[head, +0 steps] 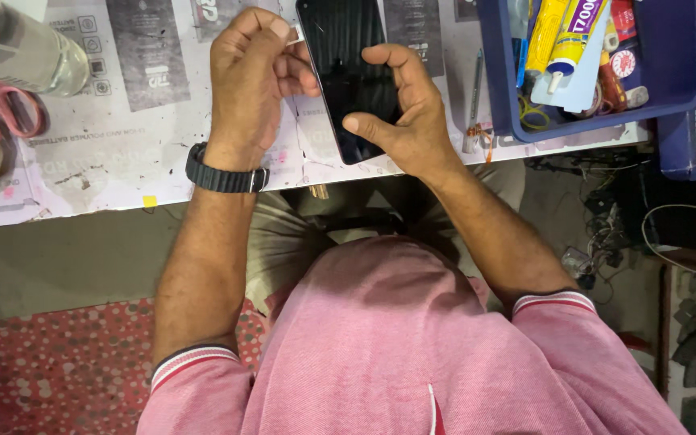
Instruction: The person uses a metal prying tool to carefully separate the screen from the frame of a smartphone. They rotate the phone and work along the edges to loosen the adhesive, then switch to a plastic opening tool to continue prying the screen away from the body.
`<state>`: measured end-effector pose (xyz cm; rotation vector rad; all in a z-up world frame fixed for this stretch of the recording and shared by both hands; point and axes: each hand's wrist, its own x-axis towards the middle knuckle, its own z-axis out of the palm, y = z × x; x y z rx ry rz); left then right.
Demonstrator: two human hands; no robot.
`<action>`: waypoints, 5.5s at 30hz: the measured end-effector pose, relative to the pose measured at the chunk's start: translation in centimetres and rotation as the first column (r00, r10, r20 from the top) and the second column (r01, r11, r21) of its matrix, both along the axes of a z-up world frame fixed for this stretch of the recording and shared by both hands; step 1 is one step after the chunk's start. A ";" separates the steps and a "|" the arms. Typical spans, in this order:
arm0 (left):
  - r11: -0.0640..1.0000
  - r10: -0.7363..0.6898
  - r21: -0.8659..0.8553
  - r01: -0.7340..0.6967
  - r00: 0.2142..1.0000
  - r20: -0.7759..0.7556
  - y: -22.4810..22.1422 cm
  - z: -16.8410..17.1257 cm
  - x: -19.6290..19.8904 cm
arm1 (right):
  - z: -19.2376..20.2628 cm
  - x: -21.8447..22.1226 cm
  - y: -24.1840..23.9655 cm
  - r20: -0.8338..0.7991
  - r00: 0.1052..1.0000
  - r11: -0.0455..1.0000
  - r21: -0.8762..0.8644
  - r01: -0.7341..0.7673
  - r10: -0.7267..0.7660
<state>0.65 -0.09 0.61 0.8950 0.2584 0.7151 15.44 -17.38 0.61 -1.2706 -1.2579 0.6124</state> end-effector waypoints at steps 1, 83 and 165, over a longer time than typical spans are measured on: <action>1.000 0.018 0.023 -0.017 0.999 -0.029 0.0 0.0 0.0 | 0.0 0.0 0.0 -0.019 1.000 1.000 -0.004 -0.006 0.006; 0.332 0.281 0.928 -0.169 0.957 0.073 -1.7 6.7 -5.1 | 2.9 -0.3 -0.8 -0.914 -0.052 0.694 0.342 -0.633 0.402; 0.066 0.290 0.972 -0.226 0.936 0.198 0.6 4.3 1.2 | 6.6 2.5 0.5 -0.301 0.914 0.905 -0.241 -0.350 0.273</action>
